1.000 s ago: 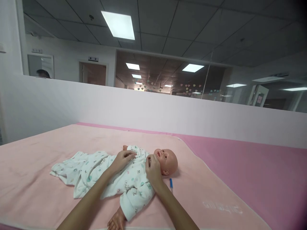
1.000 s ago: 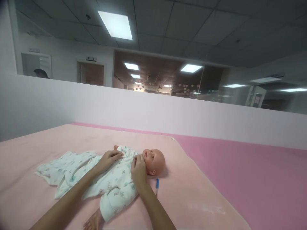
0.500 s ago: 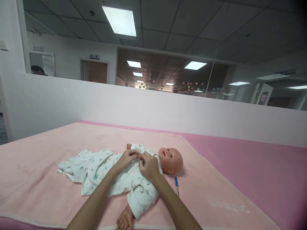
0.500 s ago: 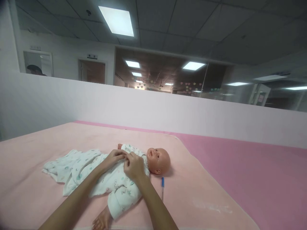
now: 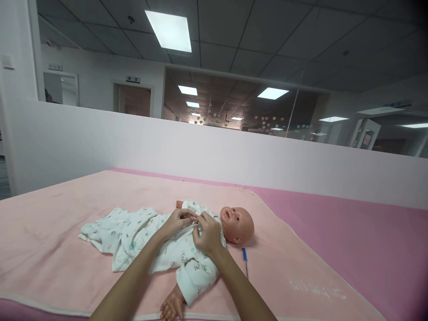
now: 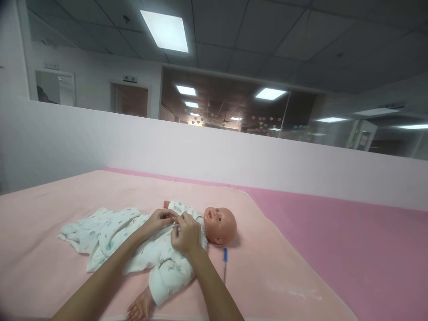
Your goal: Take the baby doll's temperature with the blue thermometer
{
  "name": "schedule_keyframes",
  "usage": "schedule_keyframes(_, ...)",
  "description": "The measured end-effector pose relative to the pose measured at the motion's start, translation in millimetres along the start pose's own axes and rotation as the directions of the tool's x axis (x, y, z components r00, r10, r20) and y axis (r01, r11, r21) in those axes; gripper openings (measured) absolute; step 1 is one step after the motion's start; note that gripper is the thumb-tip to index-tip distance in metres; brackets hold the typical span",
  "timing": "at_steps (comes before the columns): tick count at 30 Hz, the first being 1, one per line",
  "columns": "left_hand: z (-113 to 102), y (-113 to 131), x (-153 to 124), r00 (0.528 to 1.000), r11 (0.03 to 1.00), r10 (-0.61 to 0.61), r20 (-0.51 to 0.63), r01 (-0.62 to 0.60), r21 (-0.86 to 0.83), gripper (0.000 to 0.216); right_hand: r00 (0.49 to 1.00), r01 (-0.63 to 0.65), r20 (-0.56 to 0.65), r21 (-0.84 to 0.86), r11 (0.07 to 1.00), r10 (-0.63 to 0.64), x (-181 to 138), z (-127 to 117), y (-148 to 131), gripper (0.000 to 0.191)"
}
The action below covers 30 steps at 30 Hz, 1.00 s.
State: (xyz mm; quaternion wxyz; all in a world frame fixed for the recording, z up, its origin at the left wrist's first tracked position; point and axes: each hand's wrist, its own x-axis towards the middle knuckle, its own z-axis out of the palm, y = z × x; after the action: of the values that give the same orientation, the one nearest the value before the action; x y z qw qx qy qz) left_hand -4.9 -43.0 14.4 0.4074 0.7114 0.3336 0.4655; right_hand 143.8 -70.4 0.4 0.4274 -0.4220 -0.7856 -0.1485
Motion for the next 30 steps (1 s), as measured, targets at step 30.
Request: schedule_keyframes(30, -13.1, 3.8, -5.0, 0.975, 0.977, -0.137, 0.173, 0.162, -0.138, 0.05, 0.993, -0.049, -0.1, 0.168, 0.985, 0.067, -1.3, 6.0, 4.0, 0.017)
